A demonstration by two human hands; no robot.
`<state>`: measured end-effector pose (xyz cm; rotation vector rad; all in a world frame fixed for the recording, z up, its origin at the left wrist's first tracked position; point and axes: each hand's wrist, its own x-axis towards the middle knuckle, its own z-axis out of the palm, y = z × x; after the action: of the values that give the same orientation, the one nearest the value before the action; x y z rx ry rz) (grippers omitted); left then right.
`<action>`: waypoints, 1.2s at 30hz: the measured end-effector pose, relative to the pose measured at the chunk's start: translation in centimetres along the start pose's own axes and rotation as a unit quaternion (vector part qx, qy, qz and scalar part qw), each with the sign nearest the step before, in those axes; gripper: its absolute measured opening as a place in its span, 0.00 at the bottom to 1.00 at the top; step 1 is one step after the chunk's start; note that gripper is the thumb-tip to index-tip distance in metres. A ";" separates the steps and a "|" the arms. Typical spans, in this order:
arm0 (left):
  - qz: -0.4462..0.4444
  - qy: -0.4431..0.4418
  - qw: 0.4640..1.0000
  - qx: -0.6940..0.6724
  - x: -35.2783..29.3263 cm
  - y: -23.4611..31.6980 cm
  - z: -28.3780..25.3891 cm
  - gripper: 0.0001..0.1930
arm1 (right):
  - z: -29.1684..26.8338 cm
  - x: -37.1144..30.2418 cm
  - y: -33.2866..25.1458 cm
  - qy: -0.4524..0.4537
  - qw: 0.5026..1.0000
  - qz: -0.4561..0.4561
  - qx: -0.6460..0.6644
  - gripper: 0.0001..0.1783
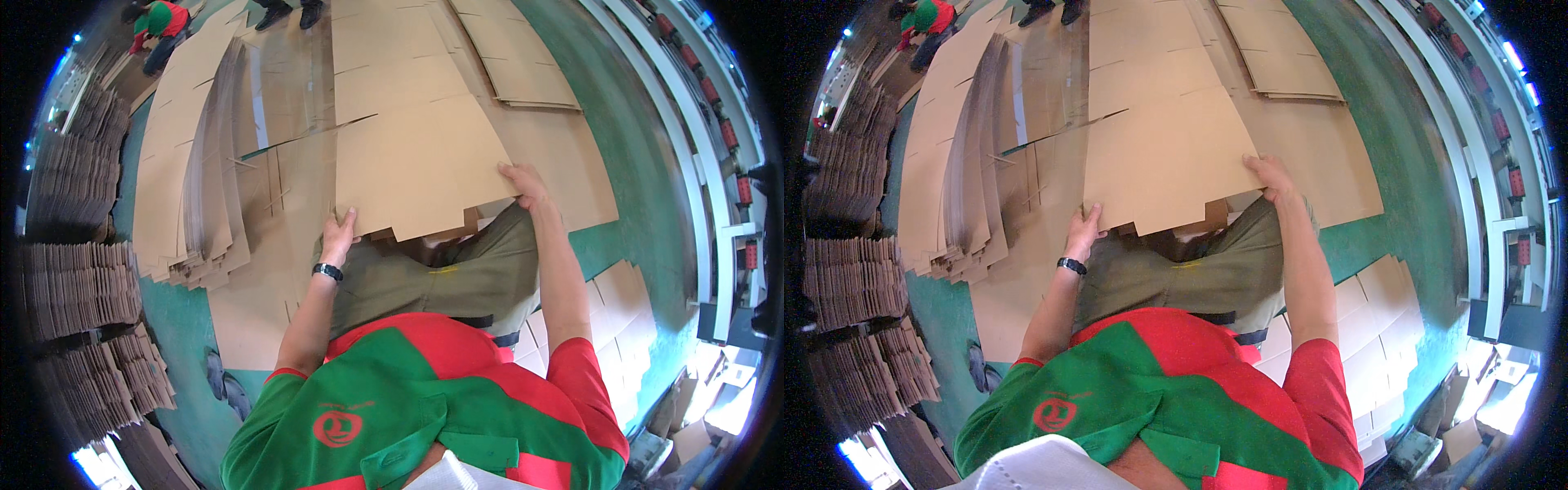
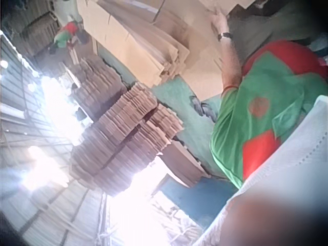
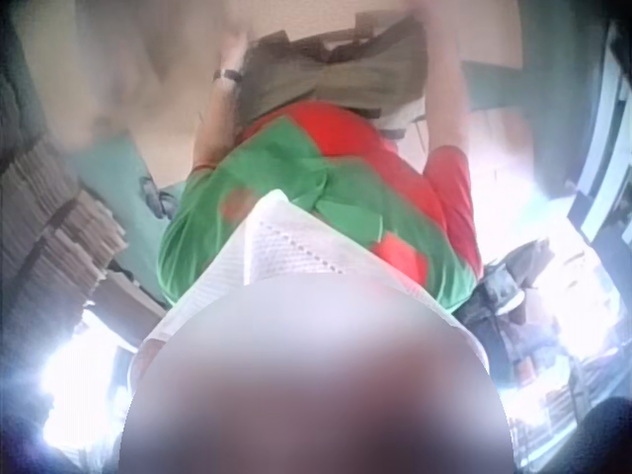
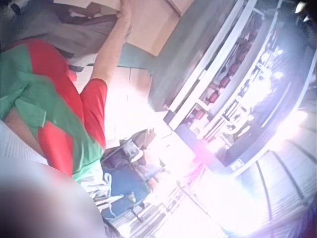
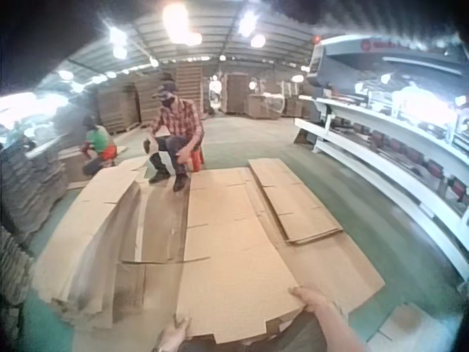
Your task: The person repeatedly picks up flat cardboard sheets from a pile on the floor and places them onto a growing stack to the right. The action is continuous and repetitive, with both hands used to lift and align each sheet before stacking.
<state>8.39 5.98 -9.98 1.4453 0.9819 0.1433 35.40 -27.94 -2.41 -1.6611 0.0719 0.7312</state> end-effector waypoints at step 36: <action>0.110 0.049 0.921 0.370 5.4 -3.7 7.2 0.29 | -2.0 6.8 1.7 -0.037 0.787 0.071 -0.612 0.39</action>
<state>14.53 3.24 -16.96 2.2660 0.9980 0.0002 40.93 -27.82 -7.17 -2.8811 -0.4371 1.0531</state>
